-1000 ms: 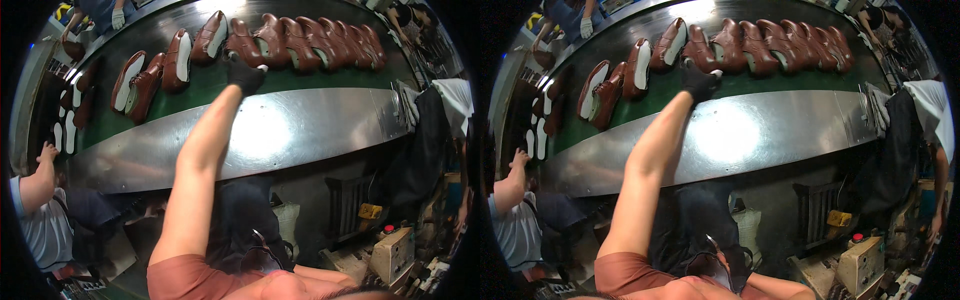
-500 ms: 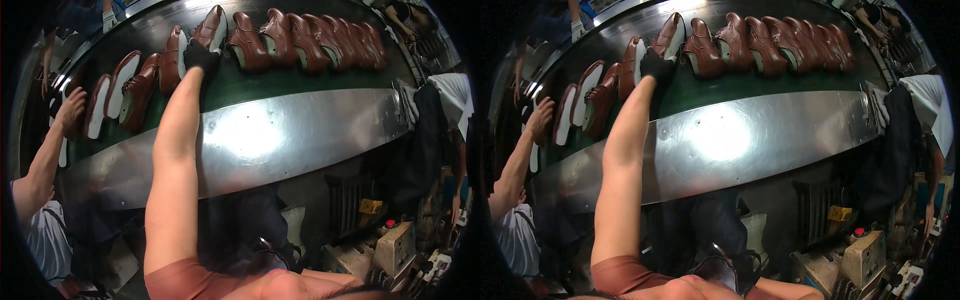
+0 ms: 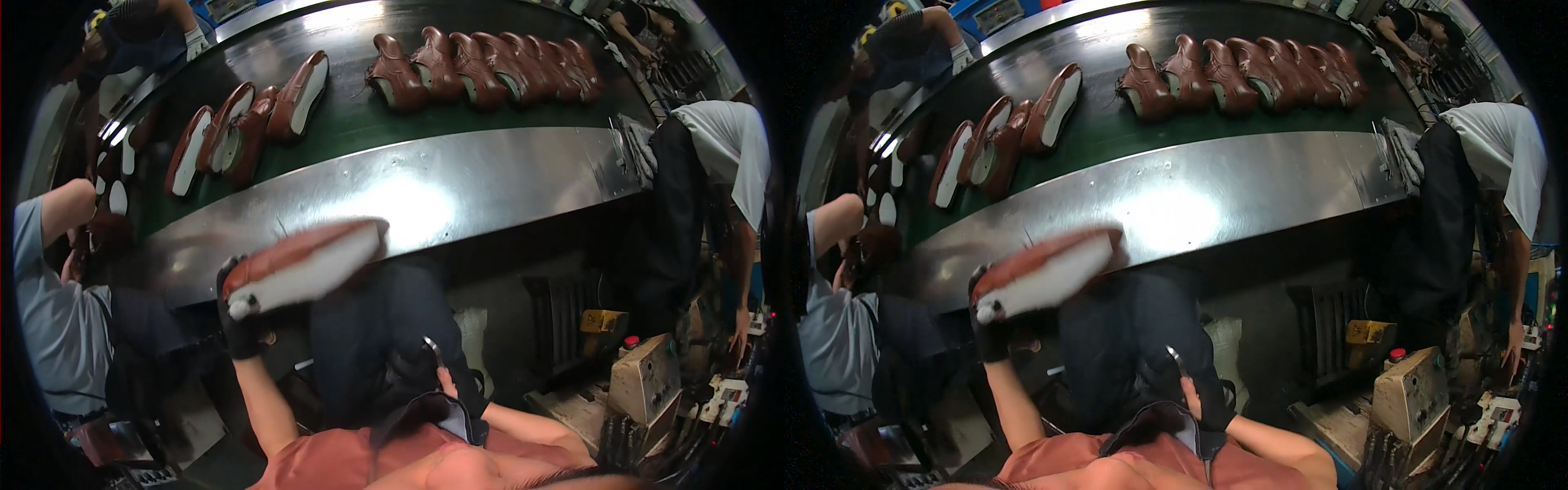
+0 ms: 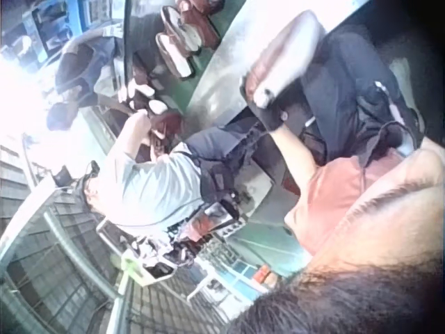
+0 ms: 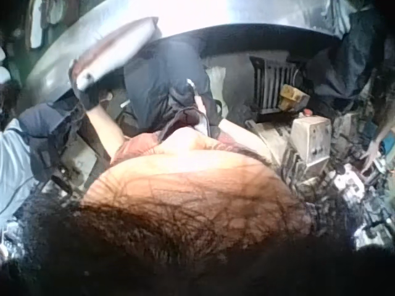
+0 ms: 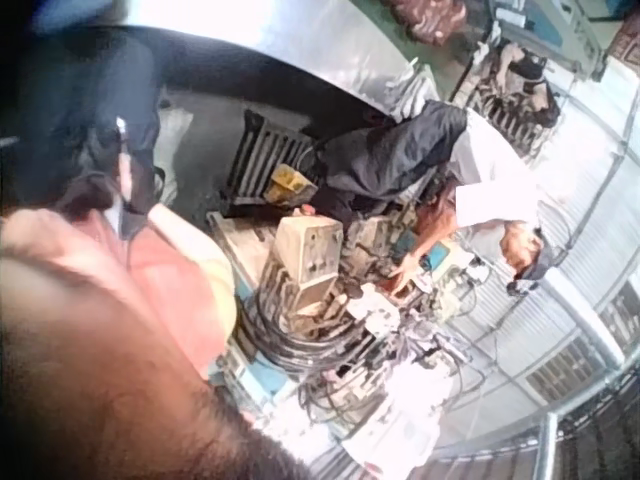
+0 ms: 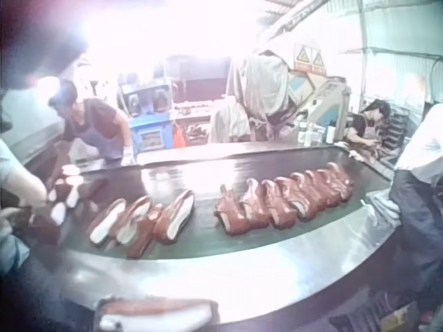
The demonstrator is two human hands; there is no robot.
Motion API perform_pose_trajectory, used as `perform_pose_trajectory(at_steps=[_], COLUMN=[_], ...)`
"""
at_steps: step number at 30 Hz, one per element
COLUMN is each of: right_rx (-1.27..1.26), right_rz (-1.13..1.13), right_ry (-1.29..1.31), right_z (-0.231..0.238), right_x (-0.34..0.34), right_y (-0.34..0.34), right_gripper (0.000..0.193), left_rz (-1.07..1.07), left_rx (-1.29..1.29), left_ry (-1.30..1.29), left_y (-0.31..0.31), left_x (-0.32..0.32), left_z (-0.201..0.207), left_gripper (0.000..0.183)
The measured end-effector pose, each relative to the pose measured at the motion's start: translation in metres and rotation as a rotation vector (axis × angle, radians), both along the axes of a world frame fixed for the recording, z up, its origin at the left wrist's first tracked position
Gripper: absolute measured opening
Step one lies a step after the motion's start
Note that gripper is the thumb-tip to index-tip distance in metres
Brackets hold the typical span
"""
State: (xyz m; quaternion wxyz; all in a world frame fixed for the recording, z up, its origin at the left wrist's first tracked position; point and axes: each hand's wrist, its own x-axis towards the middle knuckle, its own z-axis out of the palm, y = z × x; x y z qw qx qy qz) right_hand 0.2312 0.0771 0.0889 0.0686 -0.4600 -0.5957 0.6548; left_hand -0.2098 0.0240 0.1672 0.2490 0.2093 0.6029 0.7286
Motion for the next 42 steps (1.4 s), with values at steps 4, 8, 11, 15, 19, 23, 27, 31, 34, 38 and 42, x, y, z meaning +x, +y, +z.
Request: perform_pose_trajectory(at_steps=[4, 8, 11, 15, 19, 23, 27, 31, 34, 38, 42], right_rx=[-0.070, -0.114, -0.111, -0.295, -0.075, -0.364, -0.494, 0.366, 0.382, 0.296, 0.554], right_rz=[-0.136, -0.124, -0.044, 0.098, 0.266, 0.158, 0.193, 0.043, 0.236, 0.553, 0.819], right_ry=[-0.057, 0.003, 0.017, 0.035, 0.090, 0.392, 0.139, 0.146, 0.042, 0.036, 0.343], right_z=[0.016, 0.030, 0.042, 0.108, 0.077, 0.058, 0.101, 0.034, 0.035, 0.072, 0.044], right_x=[-0.006, -0.009, -0.002, -0.021, -0.050, -0.097, -0.096, -0.103, -0.100, -0.052, -0.002], right_y=[-0.002, -0.008, -0.009, -0.001, -0.002, 0.020, 0.025, -0.023, -0.024, -0.034, -0.041], right_gripper=[0.048, 0.048, 0.042, 0.041, 0.043, 0.046, 0.045, 0.030, 0.023, 0.022, 0.023], left_rz=[-0.160, -0.525, -0.620, -0.791, -0.734, -0.679, -0.655, -0.604, -0.628, -0.609, -0.554], left_rx=[-0.159, -0.228, -0.179, -0.511, 0.010, 0.071, 0.071, 0.035, 0.093, 0.213, -0.078], left_ry=[0.589, 0.925, 1.042, 0.472, 0.077, 0.074, 0.161, -0.038, 0.039, -0.171, -0.008], left_y=[-0.042, 0.000, 0.034, 0.057, 0.059, 0.062, 0.056, 0.052, 0.033, -0.035, -0.081], left_x=[0.068, 0.131, 0.150, 0.128, 0.132, 0.143, 0.144, 0.158, 0.155, 0.187, 0.217], left_z=[0.004, 0.028, 0.039, 0.023, -0.028, -0.040, -0.035, -0.032, -0.040, -0.012, -0.027], left_gripper=[0.051, 0.042, 0.038, 0.037, 0.056, 0.066, 0.062, 0.054, 0.057, 0.072, 0.086])
